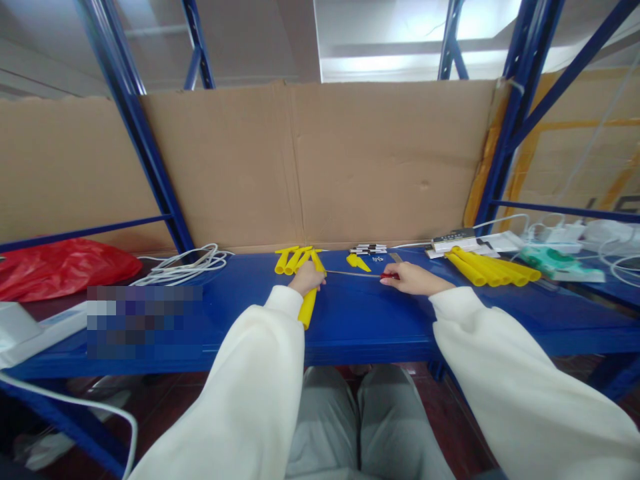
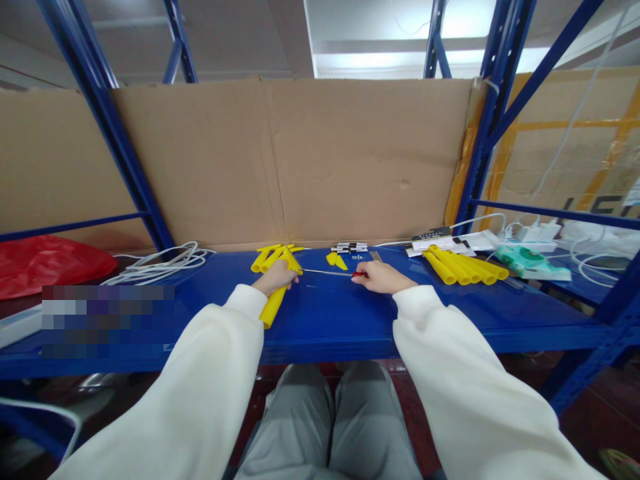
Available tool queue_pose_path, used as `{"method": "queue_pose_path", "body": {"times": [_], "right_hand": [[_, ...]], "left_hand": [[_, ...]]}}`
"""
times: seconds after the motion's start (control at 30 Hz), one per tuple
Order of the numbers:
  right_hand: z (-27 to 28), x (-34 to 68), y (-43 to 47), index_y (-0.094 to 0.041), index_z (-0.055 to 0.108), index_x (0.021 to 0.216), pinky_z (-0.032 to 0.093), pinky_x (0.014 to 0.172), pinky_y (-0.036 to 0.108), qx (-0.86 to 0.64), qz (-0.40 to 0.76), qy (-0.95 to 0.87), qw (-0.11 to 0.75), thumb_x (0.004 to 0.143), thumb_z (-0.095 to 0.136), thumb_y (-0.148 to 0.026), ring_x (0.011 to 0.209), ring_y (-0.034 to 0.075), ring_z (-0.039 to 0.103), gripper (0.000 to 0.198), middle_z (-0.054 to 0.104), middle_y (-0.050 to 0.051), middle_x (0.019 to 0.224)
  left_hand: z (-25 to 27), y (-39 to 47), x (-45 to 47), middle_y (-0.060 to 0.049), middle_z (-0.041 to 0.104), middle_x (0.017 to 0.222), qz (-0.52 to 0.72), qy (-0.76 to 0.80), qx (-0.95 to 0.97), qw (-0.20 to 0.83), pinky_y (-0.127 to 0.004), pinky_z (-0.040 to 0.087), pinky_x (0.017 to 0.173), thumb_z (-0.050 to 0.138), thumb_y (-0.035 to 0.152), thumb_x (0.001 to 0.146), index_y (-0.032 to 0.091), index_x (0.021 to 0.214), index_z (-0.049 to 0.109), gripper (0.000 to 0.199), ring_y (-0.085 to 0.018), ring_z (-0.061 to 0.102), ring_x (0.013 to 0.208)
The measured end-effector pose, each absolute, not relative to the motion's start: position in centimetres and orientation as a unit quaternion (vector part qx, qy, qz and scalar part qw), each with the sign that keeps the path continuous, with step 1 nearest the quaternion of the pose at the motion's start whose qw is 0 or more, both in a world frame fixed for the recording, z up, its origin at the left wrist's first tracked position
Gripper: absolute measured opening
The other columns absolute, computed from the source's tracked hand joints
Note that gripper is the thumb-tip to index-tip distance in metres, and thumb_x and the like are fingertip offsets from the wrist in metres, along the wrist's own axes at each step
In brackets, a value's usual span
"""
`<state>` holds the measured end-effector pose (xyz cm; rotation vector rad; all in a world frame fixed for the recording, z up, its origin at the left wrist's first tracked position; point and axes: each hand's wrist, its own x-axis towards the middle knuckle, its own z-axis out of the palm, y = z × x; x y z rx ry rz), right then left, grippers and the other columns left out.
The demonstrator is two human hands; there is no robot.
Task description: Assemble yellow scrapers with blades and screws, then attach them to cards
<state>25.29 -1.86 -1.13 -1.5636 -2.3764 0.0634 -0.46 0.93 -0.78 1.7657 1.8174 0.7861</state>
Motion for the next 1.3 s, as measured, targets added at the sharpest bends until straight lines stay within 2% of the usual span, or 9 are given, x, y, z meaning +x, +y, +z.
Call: {"method": "queue_pose_path", "body": {"times": [0.17, 0.27, 0.4, 0.6, 0.73, 0.87, 1.03, 1.17, 1.3], "right_hand": [[-1.15, 25.35, -1.79, -0.019, 0.063, 0.092, 0.041, 0.065, 0.026, -0.536, 0.015, -0.829, 0.16, 0.081, 0.063, -0.031, 0.073, 0.019, 0.063, 0.016, 0.07, 0.006, 0.081], [-1.16, 25.44, -1.76, -0.02, 0.063, 0.087, 0.04, 0.065, 0.026, -0.545, 0.0, -0.826, 0.143, 0.085, 0.06, -0.032, 0.073, 0.019, 0.063, 0.012, 0.07, 0.006, 0.081], [-1.21, 25.42, -1.72, -0.02, 0.064, 0.082, 0.04, 0.064, 0.027, -0.547, 0.007, -0.826, 0.132, 0.089, 0.052, -0.032, 0.075, 0.02, 0.063, 0.018, 0.07, 0.007, 0.081], [-1.27, 25.39, -1.75, -0.02, 0.06, 0.09, 0.041, 0.063, 0.026, -0.536, 0.009, -0.827, 0.168, 0.079, 0.065, -0.031, 0.069, 0.018, 0.061, 0.016, 0.068, 0.004, 0.079], [-1.11, 25.38, -1.92, -0.021, 0.062, 0.088, 0.041, 0.065, 0.027, -0.542, -0.01, -0.827, 0.15, 0.085, 0.059, -0.032, 0.073, 0.019, 0.062, 0.012, 0.07, 0.006, 0.082], [-1.06, 25.31, -1.99, -0.02, 0.065, 0.091, 0.043, 0.07, 0.028, -0.548, -0.001, -0.825, 0.138, 0.089, 0.052, -0.033, 0.079, 0.021, 0.064, 0.019, 0.071, 0.008, 0.086], [-1.01, 25.21, -2.05, -0.02, 0.067, 0.094, 0.043, 0.068, 0.027, -0.551, 0.01, -0.823, 0.139, 0.091, 0.051, -0.035, 0.075, 0.02, 0.064, 0.022, 0.071, 0.008, 0.083], [-0.99, 25.16, -2.03, -0.019, 0.067, 0.089, 0.043, 0.068, 0.027, -0.548, 0.024, -0.824, 0.142, 0.091, 0.05, -0.034, 0.074, 0.02, 0.064, 0.023, 0.071, 0.008, 0.082], [-1.18, 25.2, -1.8, -0.018, 0.066, 0.083, 0.043, 0.065, 0.027, -0.532, 0.057, -0.832, 0.149, 0.091, 0.047, -0.035, 0.068, 0.019, 0.061, 0.026, 0.068, 0.006, 0.073]], "left_hand": [[-0.76, 0.87, -0.4, 0.001, 0.048, 0.039, 0.29, 0.664, 0.645, 0.245, -0.02, 0.041, 0.047, 0.052, 0.005, 0.077, 0.013, 0.054, 0.058, 0.025, -0.012, 0.052, 0.041], [-0.88, 1.03, -0.45, 0.001, 0.047, 0.038, 0.283, 0.664, 0.648, 0.244, -0.02, 0.041, 0.046, 0.053, 0.006, 0.078, 0.013, 0.055, 0.059, 0.025, -0.012, 0.052, 0.04], [-0.99, 1.15, -0.53, 0.0, 0.048, 0.039, 0.287, 0.661, 0.648, 0.245, -0.02, 0.041, 0.046, 0.053, 0.006, 0.078, 0.013, 0.055, 0.059, 0.025, -0.012, 0.053, 0.041], [-0.93, 1.07, -0.49, 0.0, 0.05, 0.041, 0.289, 0.662, 0.644, 0.25, -0.02, 0.043, 0.048, 0.053, 0.005, 0.076, 0.014, 0.057, 0.059, 0.022, -0.012, 0.054, 0.043], [-0.96, 1.18, -0.53, -0.001, 0.051, 0.042, 0.284, 0.664, 0.646, 0.248, -0.022, 0.044, 0.049, 0.053, 0.005, 0.076, 0.013, 0.057, 0.059, 0.021, -0.014, 0.056, 0.045], [-1.01, 1.25, -0.57, -0.002, 0.053, 0.043, 0.288, 0.665, 0.644, 0.247, -0.024, 0.046, 0.051, 0.053, 0.006, 0.076, 0.013, 0.059, 0.061, 0.02, -0.016, 0.059, 0.048], [-0.92, 1.11, -0.52, -0.002, 0.053, 0.044, 0.29, 0.664, 0.642, 0.248, -0.024, 0.046, 0.053, 0.054, 0.006, 0.075, 0.013, 0.058, 0.06, 0.02, -0.016, 0.059, 0.049], [-0.85, 0.97, -0.5, -0.002, 0.052, 0.043, 0.286, 0.668, 0.643, 0.241, -0.024, 0.046, 0.053, 0.053, 0.006, 0.075, 0.013, 0.056, 0.06, 0.022, -0.015, 0.059, 0.048], [-0.81, 0.89, -0.49, -0.002, 0.052, 0.042, 0.292, 0.663, 0.646, 0.239, -0.024, 0.045, 0.051, 0.054, 0.006, 0.075, 0.013, 0.054, 0.059, 0.023, -0.015, 0.057, 0.046]]}}
